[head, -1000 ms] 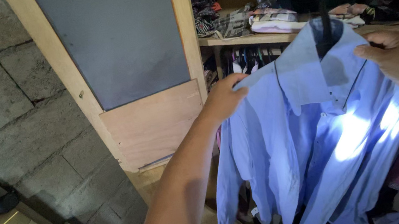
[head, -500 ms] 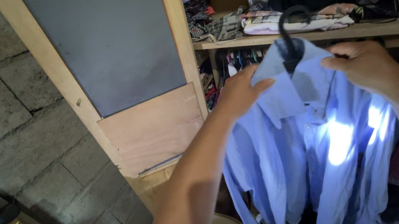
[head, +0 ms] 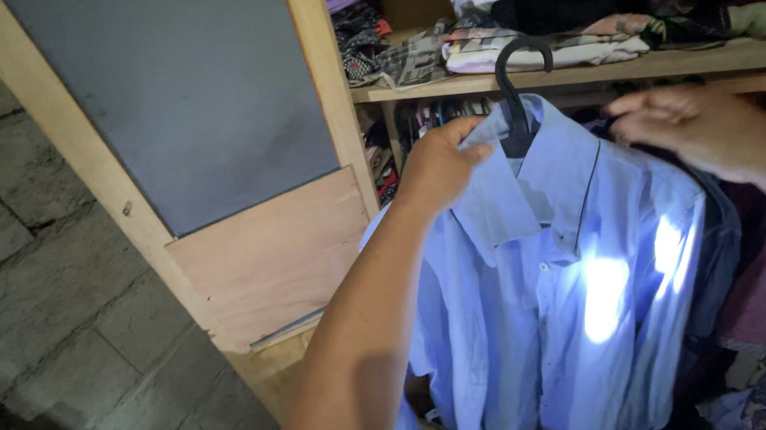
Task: The person picks up a light blue shirt, places it on a hanger, and hangs it in a wooden wardrobe. They then pick up a dark patterned shirt, hang it on a hanger, and place it in the wardrobe. Finally, they pick up a dark blue top, place it on a hanger, and hang it in the wardrobe.
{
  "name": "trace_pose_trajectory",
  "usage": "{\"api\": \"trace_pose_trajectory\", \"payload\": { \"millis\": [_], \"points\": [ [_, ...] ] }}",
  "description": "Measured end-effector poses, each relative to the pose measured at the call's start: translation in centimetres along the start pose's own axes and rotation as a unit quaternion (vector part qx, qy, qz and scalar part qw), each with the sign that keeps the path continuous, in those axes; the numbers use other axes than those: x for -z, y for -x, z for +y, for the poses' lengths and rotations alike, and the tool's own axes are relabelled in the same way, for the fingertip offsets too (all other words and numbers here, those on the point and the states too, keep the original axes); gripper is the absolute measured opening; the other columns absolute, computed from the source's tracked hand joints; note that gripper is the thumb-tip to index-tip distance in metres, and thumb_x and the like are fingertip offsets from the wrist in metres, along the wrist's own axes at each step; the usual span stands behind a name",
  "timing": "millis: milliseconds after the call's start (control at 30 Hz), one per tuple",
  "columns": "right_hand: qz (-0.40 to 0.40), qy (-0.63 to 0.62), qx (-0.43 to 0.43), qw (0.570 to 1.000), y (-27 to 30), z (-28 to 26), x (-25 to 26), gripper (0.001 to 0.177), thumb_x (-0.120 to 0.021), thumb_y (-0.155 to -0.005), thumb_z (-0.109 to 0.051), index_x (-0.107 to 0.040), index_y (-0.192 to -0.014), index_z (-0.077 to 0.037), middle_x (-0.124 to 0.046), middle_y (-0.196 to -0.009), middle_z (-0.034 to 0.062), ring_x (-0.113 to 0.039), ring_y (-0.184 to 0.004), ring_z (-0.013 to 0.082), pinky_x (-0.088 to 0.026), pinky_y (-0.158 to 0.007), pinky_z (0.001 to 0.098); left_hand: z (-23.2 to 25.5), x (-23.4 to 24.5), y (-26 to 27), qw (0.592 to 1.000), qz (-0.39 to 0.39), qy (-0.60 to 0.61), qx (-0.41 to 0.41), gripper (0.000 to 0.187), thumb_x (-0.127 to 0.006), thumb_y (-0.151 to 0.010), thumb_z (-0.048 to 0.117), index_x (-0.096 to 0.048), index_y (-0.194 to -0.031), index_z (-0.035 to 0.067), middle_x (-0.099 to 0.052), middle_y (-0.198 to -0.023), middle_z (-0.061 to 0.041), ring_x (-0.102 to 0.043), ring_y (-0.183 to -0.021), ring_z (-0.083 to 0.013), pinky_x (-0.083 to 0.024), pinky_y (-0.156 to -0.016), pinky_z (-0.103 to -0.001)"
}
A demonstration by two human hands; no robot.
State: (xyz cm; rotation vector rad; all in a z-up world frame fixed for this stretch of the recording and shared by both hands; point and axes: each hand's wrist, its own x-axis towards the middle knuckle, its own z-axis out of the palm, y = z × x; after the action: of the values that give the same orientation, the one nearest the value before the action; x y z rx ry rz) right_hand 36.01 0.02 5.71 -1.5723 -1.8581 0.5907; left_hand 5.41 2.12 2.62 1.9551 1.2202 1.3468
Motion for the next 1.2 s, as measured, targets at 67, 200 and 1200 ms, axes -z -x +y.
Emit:
{"api": "trace_pose_trajectory", "payload": {
  "millis": [67, 200, 1200],
  "points": [
    [-0.023, -0.016, 0.014, 1.0, -0.2, 0.8, -0.9, 0.044, -0.063, -0.095, -0.032, -0.064, -0.137, -0.017, -0.07, -0.122, 0.0084, -0.066, -0.111, 0.0215, -0.053, -0.091, 0.0379, -0.1, -0.5, -0.1, 1.0, -0.013, 0.007, 0.019, 0.035, -0.075, -0.086, 0.019, -0.073, -0.121, 0.016, -0.079, -0.096, -0.006, -0.073, -0.081, -0.0144, -0.055, -0.076, -0.031],
    [-0.02, -0.079, 0.126, 0.989, -2.1, 2.9, -3.4, 0.035, -0.073, -0.09, -0.025, -0.071, -0.122, -0.009, -0.077, -0.105, 0.0087, -0.071, -0.095, 0.0168, -0.055, -0.083, 0.0304, -0.3, -1.2, -0.6, 0.998, -0.05, -0.045, 0.009, 0.033, -0.079, -0.085, 0.025, -0.076, -0.116, 0.015, -0.08, -0.097, -0.007, -0.073, -0.082, -0.0156, -0.055, -0.075, -0.032],
    [-0.153, -0.128, -0.116, 0.973, 3.7, 5.7, -8.0, 0.033, -0.057, -0.099, -0.02, -0.06, -0.125, -0.001, -0.073, -0.104, 0.0202, -0.074, -0.085, 0.0279, -0.064, -0.072, 0.0401, -5.5, -13.7, 4.0, 0.953, -0.082, 0.172, 0.234, 0.037, -0.068, -0.085, 0.008, -0.07, -0.118, -0.01, -0.074, -0.103, -0.021, -0.069, -0.086, -0.027, -0.054, -0.073, -0.039]
  ]
}}
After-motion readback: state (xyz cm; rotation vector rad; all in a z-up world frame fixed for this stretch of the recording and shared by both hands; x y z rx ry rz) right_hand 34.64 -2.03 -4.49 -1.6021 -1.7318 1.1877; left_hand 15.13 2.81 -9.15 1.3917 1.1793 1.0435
